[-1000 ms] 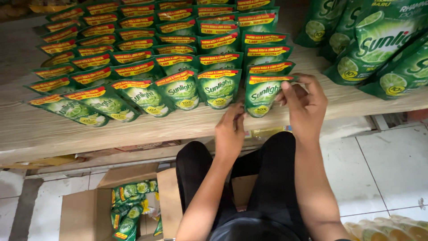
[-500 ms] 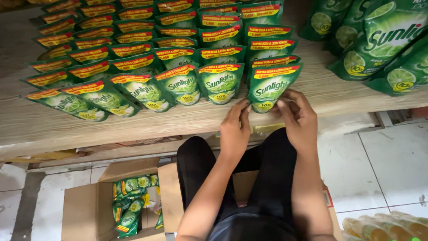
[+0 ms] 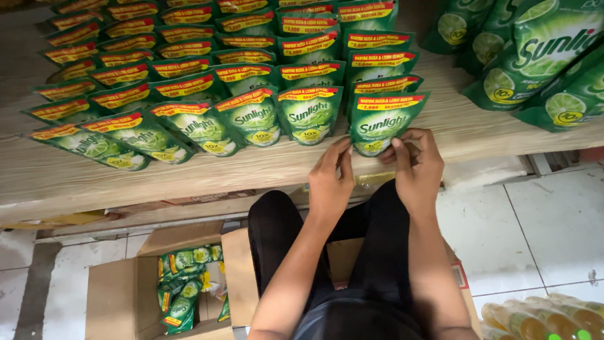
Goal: The person removes detergent pouches from a cardboard box and arranges them into organized rows on a wooden shelf, then picks up and examines two pouches by hand.
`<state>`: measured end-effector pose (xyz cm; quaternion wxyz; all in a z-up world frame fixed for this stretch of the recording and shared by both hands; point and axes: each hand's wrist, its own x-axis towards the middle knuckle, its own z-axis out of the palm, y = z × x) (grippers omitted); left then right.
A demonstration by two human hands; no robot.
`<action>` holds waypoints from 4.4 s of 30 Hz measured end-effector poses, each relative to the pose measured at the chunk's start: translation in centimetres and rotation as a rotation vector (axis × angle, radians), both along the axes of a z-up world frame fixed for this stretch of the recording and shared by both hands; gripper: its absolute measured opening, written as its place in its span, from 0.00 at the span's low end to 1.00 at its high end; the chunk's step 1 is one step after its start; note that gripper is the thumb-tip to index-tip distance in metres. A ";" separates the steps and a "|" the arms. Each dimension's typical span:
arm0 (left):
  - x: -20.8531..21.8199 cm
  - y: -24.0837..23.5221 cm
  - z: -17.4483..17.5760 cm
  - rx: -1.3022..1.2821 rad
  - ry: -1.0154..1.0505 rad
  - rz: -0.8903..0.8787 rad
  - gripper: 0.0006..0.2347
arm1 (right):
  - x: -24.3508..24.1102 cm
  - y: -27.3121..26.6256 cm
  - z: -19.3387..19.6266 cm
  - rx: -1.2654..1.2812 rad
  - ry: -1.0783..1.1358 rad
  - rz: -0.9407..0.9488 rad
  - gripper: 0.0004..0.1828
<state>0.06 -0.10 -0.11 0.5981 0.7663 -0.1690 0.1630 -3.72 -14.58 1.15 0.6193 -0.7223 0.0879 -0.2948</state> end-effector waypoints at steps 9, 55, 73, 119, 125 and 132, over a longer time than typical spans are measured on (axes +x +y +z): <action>-0.1 0.3 -0.4 -0.005 0.033 -0.036 0.10 | 0.0 -0.8 -0.5 0.007 0.017 0.116 0.07; -18.4 43.5 -50.8 1.189 1.406 0.433 0.14 | -1.9 43.5 -36.0 -0.526 0.552 1.311 0.25; -22.2 43.2 -32.3 0.458 0.546 0.563 0.11 | -2.8 43.9 -33.5 -0.738 0.087 1.461 0.35; -16.5 40.7 -17.0 -0.516 0.625 0.468 0.13 | -0.1 37.8 -21.7 0.722 0.886 1.362 0.27; -15.5 37.3 -9.3 -0.115 0.349 0.510 0.08 | -1.4 34.6 -12.6 0.293 0.505 1.239 0.30; -15.1 32.7 -2.6 -0.104 0.162 0.484 0.07 | -4.4 29.5 -3.6 0.045 0.359 0.967 0.21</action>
